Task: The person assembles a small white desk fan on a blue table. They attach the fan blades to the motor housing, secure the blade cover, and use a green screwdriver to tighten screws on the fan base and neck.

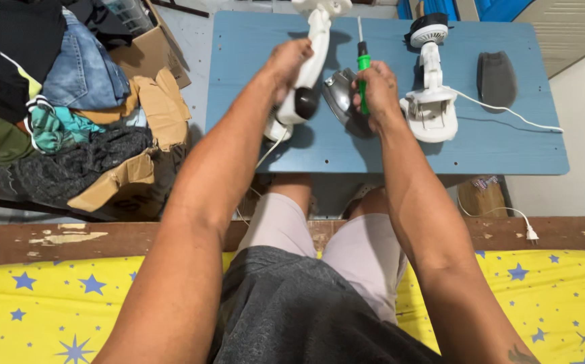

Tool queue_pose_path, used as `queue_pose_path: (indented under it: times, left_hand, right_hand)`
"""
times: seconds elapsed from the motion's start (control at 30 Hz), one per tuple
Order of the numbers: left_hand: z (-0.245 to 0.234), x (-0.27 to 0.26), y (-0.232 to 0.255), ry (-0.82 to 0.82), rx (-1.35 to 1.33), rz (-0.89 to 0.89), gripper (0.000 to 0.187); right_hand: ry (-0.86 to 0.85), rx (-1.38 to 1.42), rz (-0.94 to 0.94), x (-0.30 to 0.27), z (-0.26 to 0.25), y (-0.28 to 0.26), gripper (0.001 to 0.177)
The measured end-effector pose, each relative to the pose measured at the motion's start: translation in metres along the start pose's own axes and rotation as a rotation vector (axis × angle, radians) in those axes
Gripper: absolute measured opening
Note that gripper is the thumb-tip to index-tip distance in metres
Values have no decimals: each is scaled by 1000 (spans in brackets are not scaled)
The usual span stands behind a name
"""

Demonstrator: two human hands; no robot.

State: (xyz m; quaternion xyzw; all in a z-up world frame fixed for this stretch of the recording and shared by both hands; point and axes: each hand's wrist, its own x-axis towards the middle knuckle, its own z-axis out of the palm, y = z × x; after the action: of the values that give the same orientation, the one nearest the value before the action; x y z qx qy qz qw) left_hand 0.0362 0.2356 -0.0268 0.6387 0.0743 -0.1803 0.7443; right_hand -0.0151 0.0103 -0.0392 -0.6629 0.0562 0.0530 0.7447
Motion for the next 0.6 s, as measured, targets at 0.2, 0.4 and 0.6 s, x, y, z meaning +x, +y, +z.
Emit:
queue_pose_path:
  times: [0.2, 0.4, 0.6]
  left_hand:
    - [-18, -29, 27, -78, 335, 53, 45]
    - [-19, -49, 18, 113, 1146, 355, 39]
    - [-16, -61, 0, 242, 1408, 353, 49]
  right_hand:
    - [56, -75, -91, -4, 3, -21, 24]
    - [133, -228, -317, 5, 19, -16, 26]
    - [245, -627, -470, 15, 28, -2, 26]
